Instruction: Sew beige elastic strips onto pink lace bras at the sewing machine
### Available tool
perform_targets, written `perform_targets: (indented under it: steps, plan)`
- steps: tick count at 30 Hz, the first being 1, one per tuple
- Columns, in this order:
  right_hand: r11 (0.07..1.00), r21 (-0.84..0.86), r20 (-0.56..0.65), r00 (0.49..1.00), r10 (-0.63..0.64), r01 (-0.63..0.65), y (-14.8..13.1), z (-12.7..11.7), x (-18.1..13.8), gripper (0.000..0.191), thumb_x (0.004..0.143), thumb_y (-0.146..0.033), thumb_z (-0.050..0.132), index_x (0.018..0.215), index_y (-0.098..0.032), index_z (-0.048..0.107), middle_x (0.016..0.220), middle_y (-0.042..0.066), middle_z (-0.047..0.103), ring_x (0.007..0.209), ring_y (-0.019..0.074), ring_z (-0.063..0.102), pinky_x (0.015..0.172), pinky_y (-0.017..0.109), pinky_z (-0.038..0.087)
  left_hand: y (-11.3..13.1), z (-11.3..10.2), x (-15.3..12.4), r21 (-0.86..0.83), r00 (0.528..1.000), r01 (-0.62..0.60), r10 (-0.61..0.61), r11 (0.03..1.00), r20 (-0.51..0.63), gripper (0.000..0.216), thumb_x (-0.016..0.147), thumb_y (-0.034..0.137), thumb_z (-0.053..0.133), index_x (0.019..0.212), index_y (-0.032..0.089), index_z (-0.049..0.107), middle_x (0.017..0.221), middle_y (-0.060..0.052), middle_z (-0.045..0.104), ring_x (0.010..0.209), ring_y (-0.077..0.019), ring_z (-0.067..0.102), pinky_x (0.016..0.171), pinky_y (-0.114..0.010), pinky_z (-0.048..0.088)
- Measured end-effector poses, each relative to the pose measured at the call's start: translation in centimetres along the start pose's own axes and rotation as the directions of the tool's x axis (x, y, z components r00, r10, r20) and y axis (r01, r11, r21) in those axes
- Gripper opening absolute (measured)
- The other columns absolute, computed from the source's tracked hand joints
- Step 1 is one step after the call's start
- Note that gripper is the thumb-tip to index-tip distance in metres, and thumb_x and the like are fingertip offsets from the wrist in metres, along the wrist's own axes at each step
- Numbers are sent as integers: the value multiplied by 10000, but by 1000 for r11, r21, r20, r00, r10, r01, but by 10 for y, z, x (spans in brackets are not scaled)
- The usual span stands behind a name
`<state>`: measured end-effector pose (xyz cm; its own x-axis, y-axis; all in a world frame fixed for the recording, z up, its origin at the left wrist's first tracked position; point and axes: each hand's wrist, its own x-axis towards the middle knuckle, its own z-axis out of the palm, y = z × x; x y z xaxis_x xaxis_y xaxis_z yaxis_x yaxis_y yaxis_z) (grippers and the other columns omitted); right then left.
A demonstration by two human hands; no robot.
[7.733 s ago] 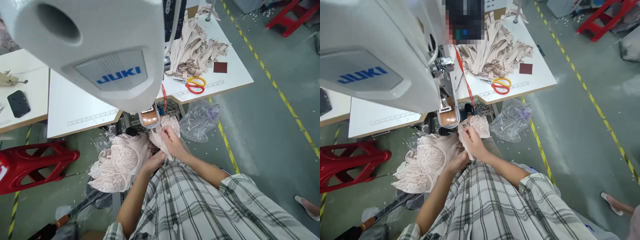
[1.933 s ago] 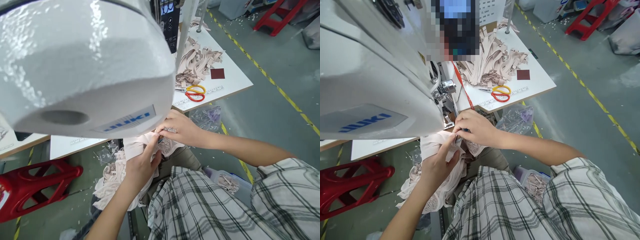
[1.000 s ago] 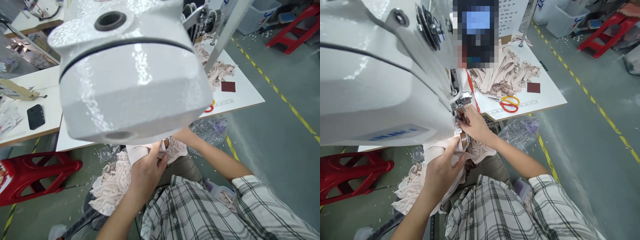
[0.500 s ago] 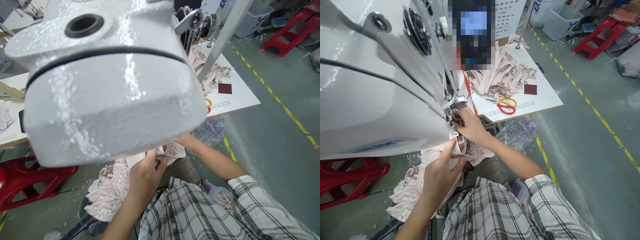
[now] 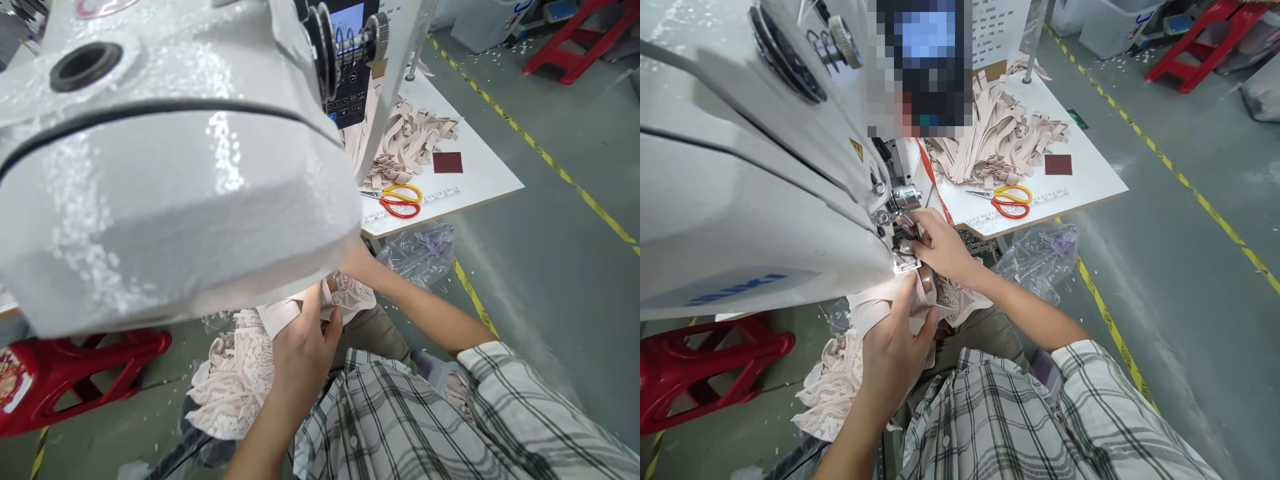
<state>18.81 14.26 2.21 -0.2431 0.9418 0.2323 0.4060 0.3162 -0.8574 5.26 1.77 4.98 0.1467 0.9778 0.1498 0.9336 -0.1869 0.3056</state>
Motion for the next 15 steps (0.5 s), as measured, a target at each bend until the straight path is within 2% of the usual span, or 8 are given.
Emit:
perform_targets:
  steps: [2, 6, 11, 15]
  plan:
    - [994, 103, -65, 997, 34, -28, 0, 0, -6, 357, 863, -240, 574, 1219, -220, 565, 1226, 89, 613, 772, 188, 626, 771, 373, 568, -2, -2, -1, -13, 1000, 16, -15, 1000, 24, 487, 941, 353, 545, 1394, 181, 492, 868, -52, 777, 654, -180, 704, 509, -240, 421]
    - [961, 277, -168, 984, 61, -12, 4, 4, -20, 378, 909, -401, 564, 1244, -226, 540, 1228, 86, 616, 777, 162, 616, 763, 337, 548, -6, -6, -2, 24, 994, 80, -81, 997, 79, 512, 930, 353, 548, 1405, 173, 491, 652, 2, 714, 508, -174, 637, 452, -238, 354]
    - [872, 479, -146, 971, 189, -98, 16, 7, -38, 417, 891, -494, 597, 1200, -231, 502, 1169, 71, 615, 774, 131, 582, 728, 279, 528, -4, -5, -1, -6, 997, 25, -25, 1000, 72, 512, 937, 348, 543, 1420, 186, 489, 759, -27, 756, 487, -154, 618, 461, -236, 369]
    - [827, 548, -113, 968, 222, -126, 19, 5, -51, 390, 891, -501, 597, 1157, -229, 510, 1086, 52, 593, 746, 118, 546, 709, 270, 507, -7, -5, -4, -29, 997, 39, -37, 999, 64, 515, 940, 357, 540, 1420, 183, 473, 806, -44, 769, 532, -175, 663, 478, -242, 404]
